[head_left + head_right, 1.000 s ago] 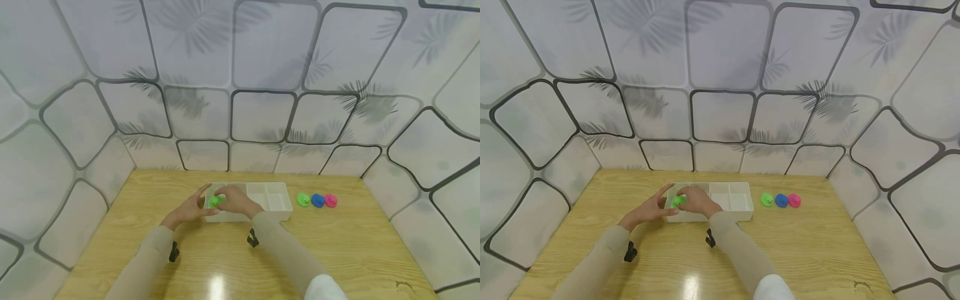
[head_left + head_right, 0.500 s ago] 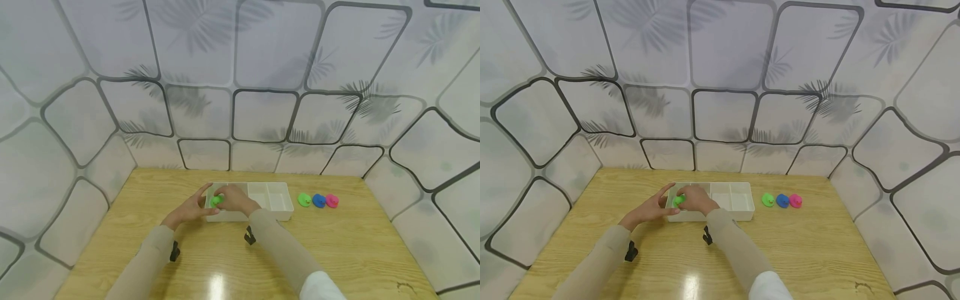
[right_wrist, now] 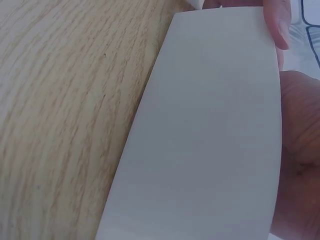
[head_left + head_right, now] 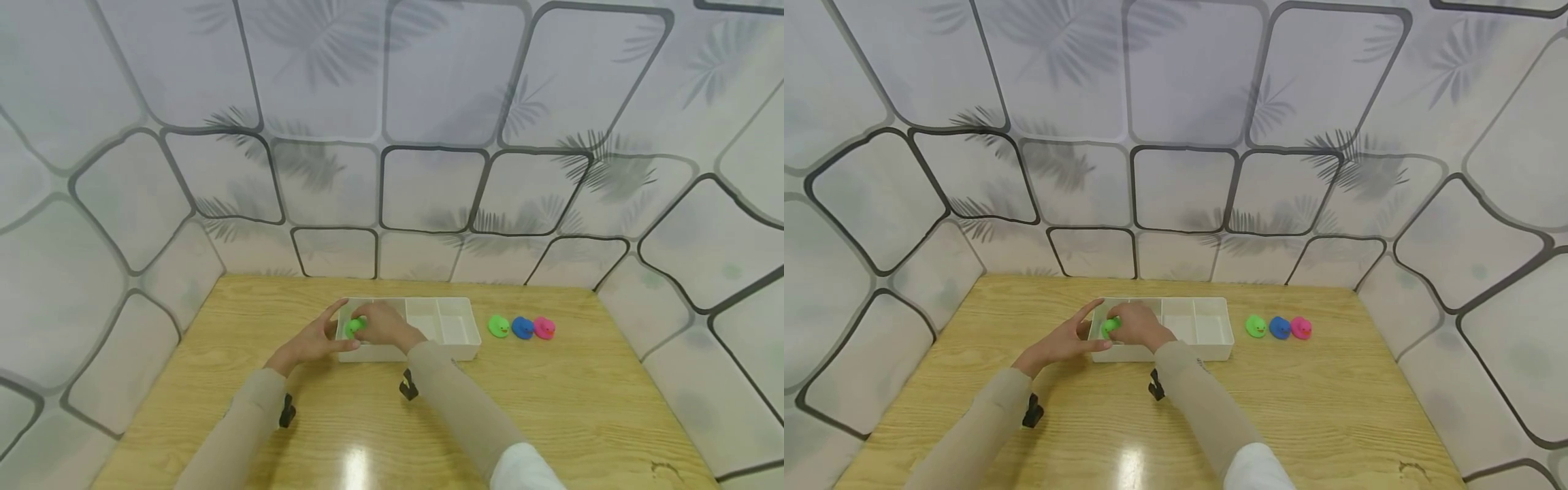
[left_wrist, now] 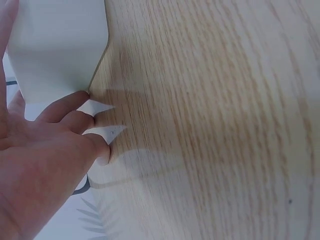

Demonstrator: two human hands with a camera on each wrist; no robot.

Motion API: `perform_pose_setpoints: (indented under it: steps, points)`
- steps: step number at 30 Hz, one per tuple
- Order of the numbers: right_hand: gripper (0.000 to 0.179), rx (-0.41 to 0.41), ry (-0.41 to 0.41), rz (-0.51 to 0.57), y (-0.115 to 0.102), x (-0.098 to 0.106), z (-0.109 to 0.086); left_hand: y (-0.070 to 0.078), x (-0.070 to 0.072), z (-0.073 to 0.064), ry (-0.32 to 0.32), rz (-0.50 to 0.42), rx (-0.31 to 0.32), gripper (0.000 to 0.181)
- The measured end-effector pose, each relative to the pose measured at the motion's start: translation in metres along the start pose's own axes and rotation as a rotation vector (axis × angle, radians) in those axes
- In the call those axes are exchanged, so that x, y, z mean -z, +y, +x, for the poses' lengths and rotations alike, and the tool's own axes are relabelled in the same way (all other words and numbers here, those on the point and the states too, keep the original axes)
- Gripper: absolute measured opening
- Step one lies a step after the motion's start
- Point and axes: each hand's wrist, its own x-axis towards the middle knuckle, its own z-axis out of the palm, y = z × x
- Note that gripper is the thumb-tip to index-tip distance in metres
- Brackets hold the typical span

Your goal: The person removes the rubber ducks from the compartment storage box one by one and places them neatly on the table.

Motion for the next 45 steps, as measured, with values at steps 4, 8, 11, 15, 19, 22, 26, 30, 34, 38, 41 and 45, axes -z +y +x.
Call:
perform_pose_setpoints:
  steps: [4,8,11,15,19,22,26,30,34,38,41,45]
  points:
    - [0.037,0.007,0.005,0.01,0.001,0.002,-0.003,0.0,-0.001,0.001,0.0,-0.005,-0.002,0.108]
    - [0.037,0.013,0.018,0.042,0.003,0.008,-0.006,0.0,-0.001,0.001,0.0,-0.003,-0.004,0.108]
    - [0.039,0.017,0.03,0.09,0.004,0.013,-0.008,0.0,-0.001,0.001,0.002,0.002,-0.004,0.108]
    - [0.041,0.044,0.049,0.138,0.003,0.02,-0.011,-0.001,0.0,0.001,-0.001,0.0,-0.006,0.107]
    - [0.04,0.078,0.061,0.14,0.001,0.026,-0.014,-0.004,0.0,0.001,-0.005,-0.015,-0.013,0.107]
    - [0.04,0.091,0.067,0.145,0.002,0.029,-0.017,-0.005,0.0,0.001,-0.006,-0.024,-0.018,0.107]
    - [0.039,0.098,0.069,0.178,0.004,0.031,-0.021,-0.005,-0.001,0.001,-0.013,-0.041,-0.025,0.108]
    - [0.039,0.098,0.073,0.224,0.007,0.035,-0.025,-0.005,-0.001,0.001,-0.012,-0.043,-0.026,0.108]
    - [0.036,0.093,0.095,0.254,0.011,0.037,-0.028,-0.004,-0.001,0.003,-0.012,-0.04,-0.024,0.108]
    - [0.033,0.094,0.119,0.317,0.016,0.038,-0.033,-0.004,-0.001,0.003,-0.007,-0.028,-0.016,0.109]
    - [0.035,0.082,0.132,0.373,0.02,0.039,-0.038,-0.003,-0.001,0.002,0.002,-0.017,-0.011,0.11]
    - [0.039,0.048,0.152,0.444,0.028,0.037,-0.043,-0.001,-0.001,0.002,0.007,-0.018,-0.007,0.11]
